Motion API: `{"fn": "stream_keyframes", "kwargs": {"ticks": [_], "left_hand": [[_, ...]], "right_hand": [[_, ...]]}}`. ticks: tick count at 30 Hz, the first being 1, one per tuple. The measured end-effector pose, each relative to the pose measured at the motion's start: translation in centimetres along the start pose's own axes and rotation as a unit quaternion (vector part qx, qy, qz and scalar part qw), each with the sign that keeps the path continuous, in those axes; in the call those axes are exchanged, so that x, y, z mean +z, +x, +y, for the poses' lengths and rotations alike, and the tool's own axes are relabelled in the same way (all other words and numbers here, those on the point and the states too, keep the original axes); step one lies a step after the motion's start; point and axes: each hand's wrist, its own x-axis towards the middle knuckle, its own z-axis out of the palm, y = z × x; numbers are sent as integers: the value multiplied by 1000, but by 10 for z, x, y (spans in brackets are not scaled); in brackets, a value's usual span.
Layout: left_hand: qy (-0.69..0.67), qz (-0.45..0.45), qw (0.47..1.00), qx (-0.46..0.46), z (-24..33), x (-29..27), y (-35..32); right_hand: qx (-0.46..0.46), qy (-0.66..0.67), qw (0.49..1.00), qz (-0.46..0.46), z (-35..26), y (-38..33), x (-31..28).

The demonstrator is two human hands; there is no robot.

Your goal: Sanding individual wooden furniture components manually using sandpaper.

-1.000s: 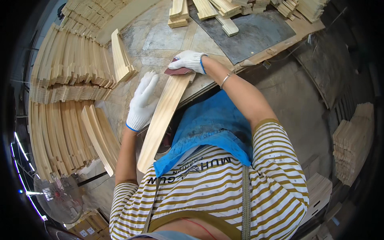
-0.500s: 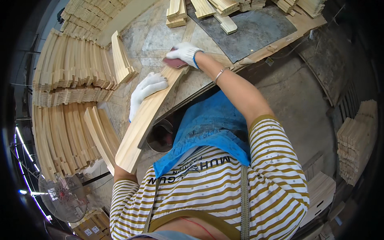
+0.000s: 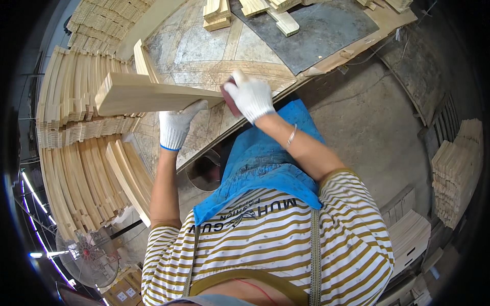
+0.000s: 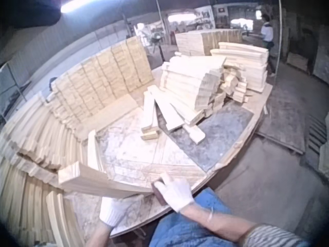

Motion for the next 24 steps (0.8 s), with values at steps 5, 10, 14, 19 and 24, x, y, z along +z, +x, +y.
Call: {"fn": "stream_keyframes", "kwargs": {"ticks": [5, 10, 14, 19, 24], "left_hand": [[-181, 63, 981, -40, -13, 14, 8], [-320, 147, 934, -55, -17, 18, 20], [-497, 175, 848, -59, -21, 23, 17], [-518, 126, 844, -47, -21, 16, 13], [-472, 109, 852, -198, -11, 25, 9]], "right_hand": [[-6, 55, 998, -22, 13, -36, -23], [84, 338, 937, -9, 11, 0, -45], [71, 276, 955, -79, 5, -3, -17], [69, 175, 980, -61, 10, -22, -38], [-27, 365, 930, -24, -22, -9, -56]]}}
